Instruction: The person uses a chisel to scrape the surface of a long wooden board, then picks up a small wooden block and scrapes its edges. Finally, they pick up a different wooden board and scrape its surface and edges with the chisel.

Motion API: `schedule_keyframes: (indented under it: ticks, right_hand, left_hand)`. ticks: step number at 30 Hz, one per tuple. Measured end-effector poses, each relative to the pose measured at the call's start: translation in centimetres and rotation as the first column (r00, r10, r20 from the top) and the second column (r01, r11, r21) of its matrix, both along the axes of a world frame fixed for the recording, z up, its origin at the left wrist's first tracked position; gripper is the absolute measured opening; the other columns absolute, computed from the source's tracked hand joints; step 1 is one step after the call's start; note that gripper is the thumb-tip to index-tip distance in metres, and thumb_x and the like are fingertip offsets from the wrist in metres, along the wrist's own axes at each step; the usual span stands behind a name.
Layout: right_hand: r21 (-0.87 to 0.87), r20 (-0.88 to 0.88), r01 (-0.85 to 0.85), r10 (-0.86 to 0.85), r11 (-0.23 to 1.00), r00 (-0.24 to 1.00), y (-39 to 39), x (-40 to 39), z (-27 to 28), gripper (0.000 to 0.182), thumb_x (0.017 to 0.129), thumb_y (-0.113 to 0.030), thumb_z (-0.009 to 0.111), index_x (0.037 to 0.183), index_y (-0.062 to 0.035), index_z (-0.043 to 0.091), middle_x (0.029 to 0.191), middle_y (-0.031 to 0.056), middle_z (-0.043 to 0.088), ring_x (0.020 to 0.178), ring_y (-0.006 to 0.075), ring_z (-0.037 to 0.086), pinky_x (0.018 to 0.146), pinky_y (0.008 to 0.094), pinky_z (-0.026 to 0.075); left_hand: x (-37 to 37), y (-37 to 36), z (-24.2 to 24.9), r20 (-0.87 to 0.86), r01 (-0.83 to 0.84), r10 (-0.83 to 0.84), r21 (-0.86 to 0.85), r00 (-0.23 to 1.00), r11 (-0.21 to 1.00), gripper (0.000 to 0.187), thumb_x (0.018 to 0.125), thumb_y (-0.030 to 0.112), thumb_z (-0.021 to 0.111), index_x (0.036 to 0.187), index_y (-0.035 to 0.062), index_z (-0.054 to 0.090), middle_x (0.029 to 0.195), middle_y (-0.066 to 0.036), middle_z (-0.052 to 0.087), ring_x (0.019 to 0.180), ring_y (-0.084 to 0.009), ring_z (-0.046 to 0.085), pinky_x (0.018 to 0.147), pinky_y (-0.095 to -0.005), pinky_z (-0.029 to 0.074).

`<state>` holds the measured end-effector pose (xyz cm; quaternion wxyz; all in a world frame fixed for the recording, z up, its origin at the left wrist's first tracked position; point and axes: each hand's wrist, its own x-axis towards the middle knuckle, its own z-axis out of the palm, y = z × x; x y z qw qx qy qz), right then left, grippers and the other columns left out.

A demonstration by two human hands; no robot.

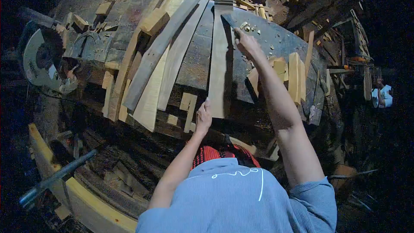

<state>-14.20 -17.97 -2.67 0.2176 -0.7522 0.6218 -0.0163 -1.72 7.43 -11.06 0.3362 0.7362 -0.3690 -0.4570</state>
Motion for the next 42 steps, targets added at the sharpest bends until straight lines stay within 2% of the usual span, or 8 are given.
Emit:
schedule_keyframes:
  ticks: [8,17,18,21,28,30,35,42]
  right_hand:
    - [-0.028,0.039,0.029,-0.028,0.999,0.999,3.4,-0.4,-1.5,0.044,0.081,-0.022,0.044,0.123,-0.0234,0.032,0.090,0.0238,0.057,0.084,0.0407,0.054,0.074,0.0496,0.043]
    - [-0.043,0.079,0.065,-0.061,0.997,0.995,0.1,0.6,-1.5,0.043,0.080,-0.023,0.045,0.122,-0.0230,0.035,0.095,0.0238,0.055,0.093,0.0400,0.052,0.080,0.0492,0.041]
    - [0.051,0.063,0.097,-0.100,0.994,0.993,-0.4,1.2,-1.0,0.042,0.081,-0.024,0.043,0.122,-0.0236,0.035,0.096,0.0240,0.055,0.093,0.0416,0.051,0.079,0.0504,0.041]
    - [0.008,0.066,0.140,-0.140,0.990,0.988,0.8,1.4,-1.3,0.042,0.081,-0.024,0.042,0.123,-0.0252,0.035,0.095,0.0243,0.055,0.092,0.0416,0.052,0.078,0.0502,0.041]
    - [-0.021,0.029,0.083,-0.082,0.996,0.996,4.4,-0.5,-3.2,0.047,0.081,-0.025,0.043,0.125,-0.0283,0.029,0.096,0.0236,0.056,0.090,0.0414,0.053,0.078,0.0500,0.041]
    - [0.006,0.001,0.103,-0.103,0.995,0.995,4.0,-0.1,-3.0,0.046,0.081,-0.026,0.043,0.125,-0.0285,0.029,0.096,0.0232,0.056,0.090,0.0410,0.053,0.078,0.0500,0.041]
    - [-0.022,0.042,0.143,-0.142,0.989,0.989,-0.2,0.9,-3.6,0.046,0.081,-0.026,0.043,0.125,-0.0262,0.029,0.097,0.0233,0.056,0.089,0.0415,0.053,0.078,0.0521,0.041]
    - [0.010,0.198,0.099,-0.099,0.995,0.975,3.7,-0.4,-3.1,0.045,0.083,-0.025,0.043,0.126,-0.0184,0.031,0.104,0.0253,0.051,0.097,0.0406,0.049,0.082,0.0449,0.039]
  left_hand:
    - [-0.2,0.1,0.0,-0.056,0.017,-0.015,0.036,0.998,0.999,0.062,0.088,0.047,0.025,0.111,-0.0056,0.047,0.108,-0.024,0.051,0.102,-0.0361,0.048,0.087,-0.0372,0.036]
    - [-0.2,0.3,-0.6,-0.016,0.006,-0.007,-0.017,1.000,1.000,0.064,0.087,0.051,0.022,0.101,-0.0052,0.050,0.095,-0.029,0.052,0.095,-0.0431,0.047,0.079,-0.0437,0.037]
    - [-0.4,0.7,-0.8,0.109,0.068,-0.060,-0.073,0.992,0.995,0.066,0.086,0.053,0.022,0.102,-0.0048,0.050,0.096,-0.030,0.052,0.096,-0.0438,0.046,0.080,-0.0444,0.037]
    - [-1.1,0.2,-2.1,0.002,-0.063,0.063,-0.034,0.998,0.997,0.068,0.085,0.055,0.022,0.103,-0.0042,0.050,0.097,-0.029,0.052,0.097,-0.0443,0.045,0.081,-0.0448,0.037]
    - [-0.2,-0.2,0.6,-0.020,0.044,-0.043,0.070,0.999,0.997,0.064,0.087,0.051,0.022,0.102,-0.0047,0.050,0.098,-0.028,0.052,0.097,-0.0419,0.047,0.080,-0.0439,0.038]
    - [-0.1,0.3,-1.4,-0.022,0.034,-0.033,0.043,0.999,0.999,0.065,0.086,0.052,0.023,0.102,-0.0051,0.050,0.096,-0.027,0.054,0.093,-0.0404,0.049,0.078,-0.0417,0.039]
    - [0.3,-0.2,-0.5,-0.037,0.032,-0.031,0.019,0.999,0.999,0.064,0.087,0.051,0.025,0.103,-0.0061,0.050,0.092,-0.027,0.055,0.089,-0.0396,0.051,0.076,-0.0404,0.039]
    - [-0.1,-0.2,-0.6,0.009,0.059,-0.059,0.058,0.998,0.997,0.066,0.086,0.053,0.021,0.097,-0.0042,0.052,0.096,-0.029,0.052,0.096,-0.0431,0.046,0.080,-0.0447,0.037]
